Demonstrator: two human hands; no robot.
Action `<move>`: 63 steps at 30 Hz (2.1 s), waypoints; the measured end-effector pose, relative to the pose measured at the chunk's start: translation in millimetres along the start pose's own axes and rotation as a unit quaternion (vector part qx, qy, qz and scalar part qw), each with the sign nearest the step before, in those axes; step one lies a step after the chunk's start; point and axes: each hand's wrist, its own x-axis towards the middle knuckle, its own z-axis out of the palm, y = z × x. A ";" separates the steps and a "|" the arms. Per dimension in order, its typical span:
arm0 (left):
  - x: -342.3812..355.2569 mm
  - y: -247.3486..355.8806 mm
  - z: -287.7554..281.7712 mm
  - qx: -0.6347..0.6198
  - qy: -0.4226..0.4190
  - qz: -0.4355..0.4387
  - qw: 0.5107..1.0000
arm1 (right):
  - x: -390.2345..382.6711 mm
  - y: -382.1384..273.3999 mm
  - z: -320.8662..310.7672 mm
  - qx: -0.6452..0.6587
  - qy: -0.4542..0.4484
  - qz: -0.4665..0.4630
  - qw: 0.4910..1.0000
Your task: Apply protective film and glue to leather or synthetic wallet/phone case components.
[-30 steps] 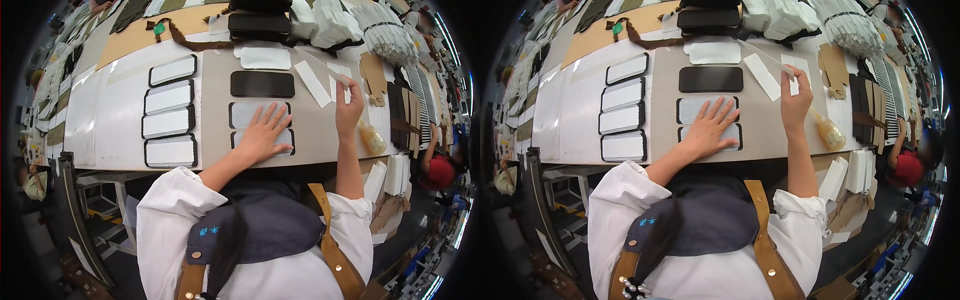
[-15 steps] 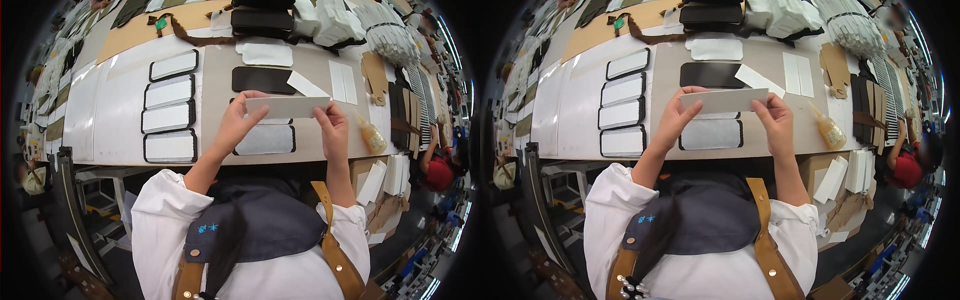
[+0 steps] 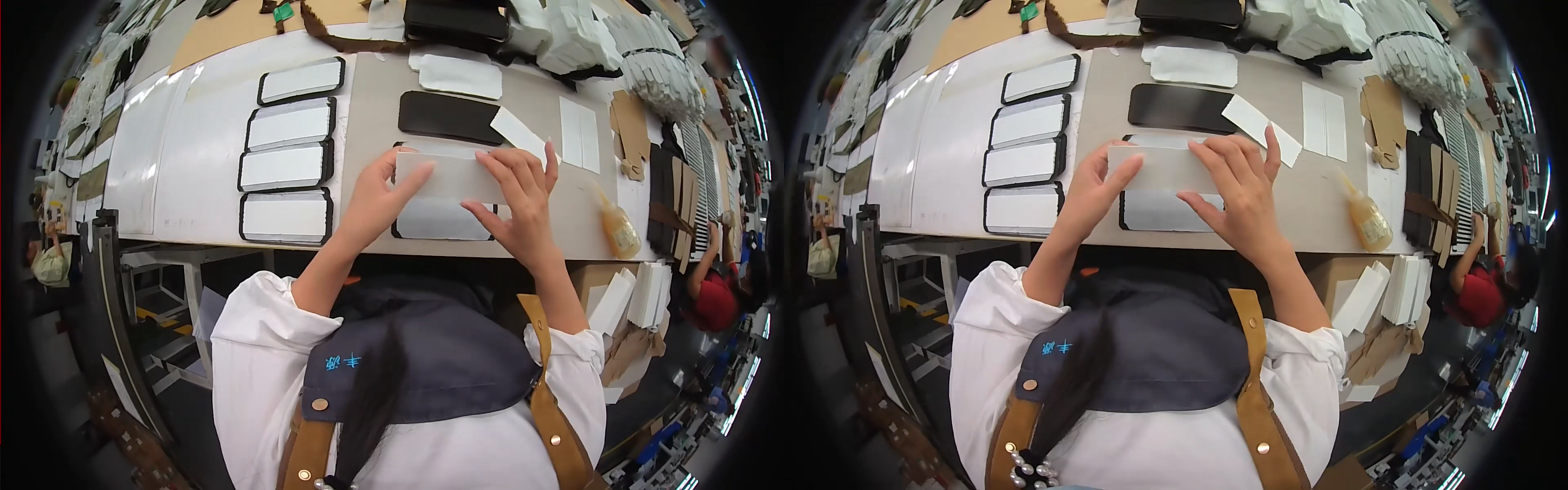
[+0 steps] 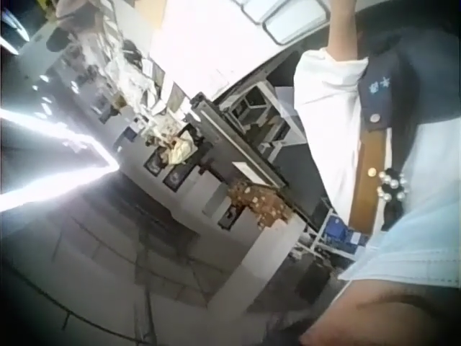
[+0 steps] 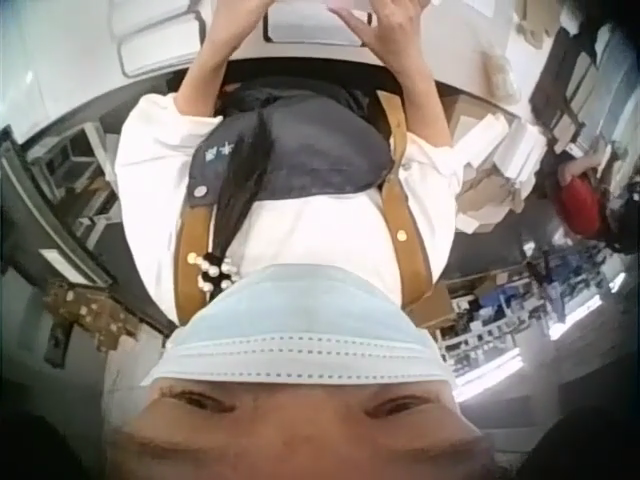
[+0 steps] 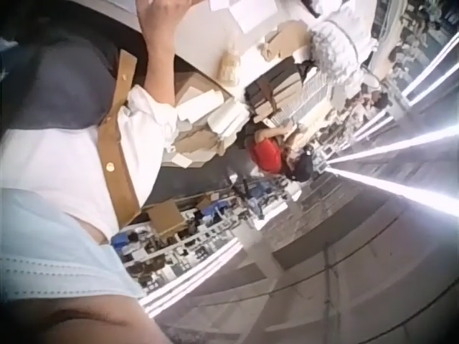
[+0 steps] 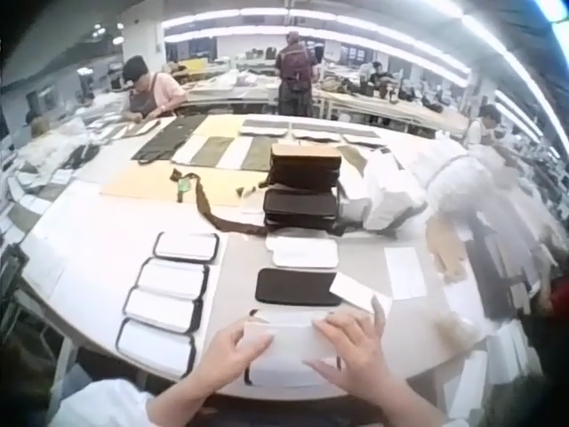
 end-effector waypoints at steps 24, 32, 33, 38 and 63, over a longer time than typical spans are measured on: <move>-56.8 -62.6 -15.8 0.417 0.147 0.173 0.880 | -38.0 8.6 29.5 0.064 -0.176 0.037 0.982; -56.1 -62.3 -15.8 0.424 0.146 0.173 0.877 | -36.6 7.9 28.7 0.049 -0.179 0.026 0.982; -56.3 -62.6 -15.8 0.425 0.146 0.173 0.877 | -36.6 8.2 28.9 0.048 -0.178 0.023 0.983; -56.4 -61.7 -15.6 0.423 0.146 0.172 0.878 | -36.0 7.4 28.7 0.051 -0.179 0.032 0.982; -56.6 -61.8 -13.4 0.441 0.143 0.177 0.868 | -35.9 11.6 28.8 0.077 -0.181 0.020 0.980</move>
